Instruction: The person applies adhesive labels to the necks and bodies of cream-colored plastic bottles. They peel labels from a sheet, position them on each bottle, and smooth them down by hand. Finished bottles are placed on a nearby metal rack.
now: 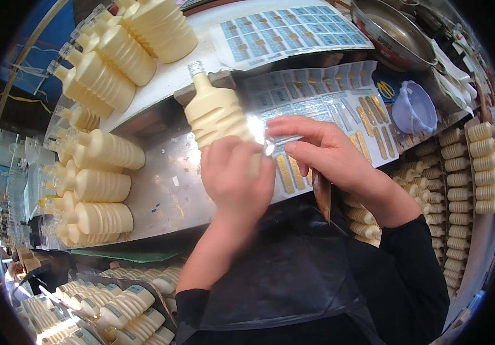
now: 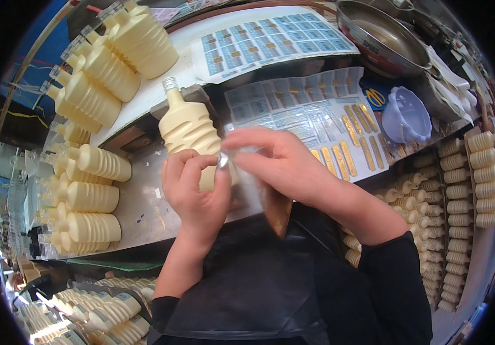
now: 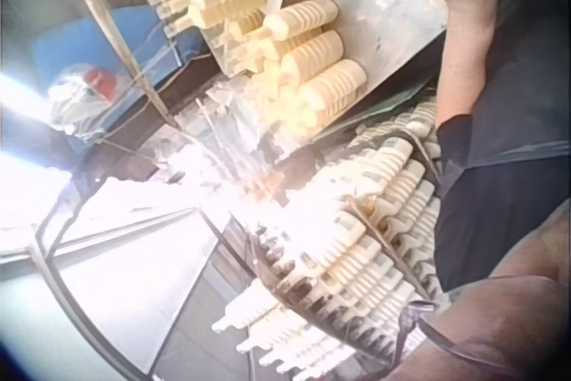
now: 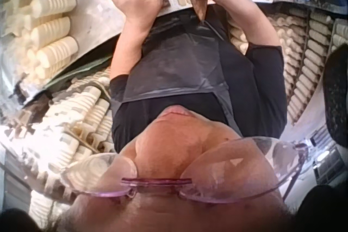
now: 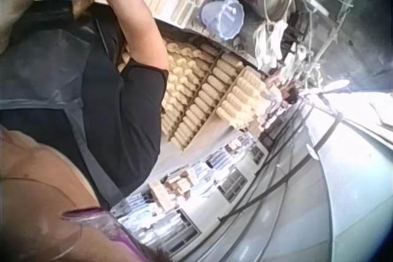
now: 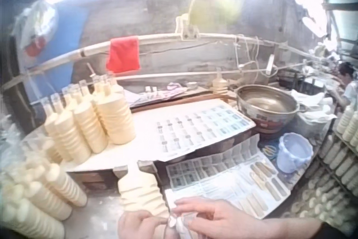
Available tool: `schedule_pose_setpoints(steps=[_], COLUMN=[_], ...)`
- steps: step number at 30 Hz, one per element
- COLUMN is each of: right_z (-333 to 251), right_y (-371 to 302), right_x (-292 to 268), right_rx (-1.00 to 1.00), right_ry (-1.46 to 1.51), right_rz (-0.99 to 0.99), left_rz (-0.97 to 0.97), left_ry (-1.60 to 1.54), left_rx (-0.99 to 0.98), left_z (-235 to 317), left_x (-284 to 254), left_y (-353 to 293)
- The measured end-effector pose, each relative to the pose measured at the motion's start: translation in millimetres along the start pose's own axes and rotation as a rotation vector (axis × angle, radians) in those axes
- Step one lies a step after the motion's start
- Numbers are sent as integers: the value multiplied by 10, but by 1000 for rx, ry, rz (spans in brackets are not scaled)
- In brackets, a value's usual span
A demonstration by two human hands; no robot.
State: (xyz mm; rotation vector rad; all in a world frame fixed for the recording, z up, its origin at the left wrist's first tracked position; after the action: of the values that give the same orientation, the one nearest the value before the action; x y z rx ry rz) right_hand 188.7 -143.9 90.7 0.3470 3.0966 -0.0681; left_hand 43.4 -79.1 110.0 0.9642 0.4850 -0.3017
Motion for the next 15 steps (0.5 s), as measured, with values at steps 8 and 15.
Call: schedule_pose_setpoints(steps=[8,15], right_z=[416,225], right_y=[559,1046], right_x=[282,139], right_rx=[228,176], right_ry=[131,70], right_rz=[-149,27], left_rz=[88,188], left_ry=[-761,-885], left_rx=[-568,-840], left_z=[-761,-1266], left_x=[-72,28], left_y=[-26,42])
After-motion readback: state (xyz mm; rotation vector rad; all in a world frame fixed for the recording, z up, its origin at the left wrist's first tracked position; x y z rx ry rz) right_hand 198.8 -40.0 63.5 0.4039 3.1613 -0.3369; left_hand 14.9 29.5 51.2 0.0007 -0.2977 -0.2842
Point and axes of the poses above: each hand's wrist, its own y-axis towards the middle knuckle, its own x-axis out of the palm, z = x × y, the point moved 8 cm from there along y, towards the middle knuckle
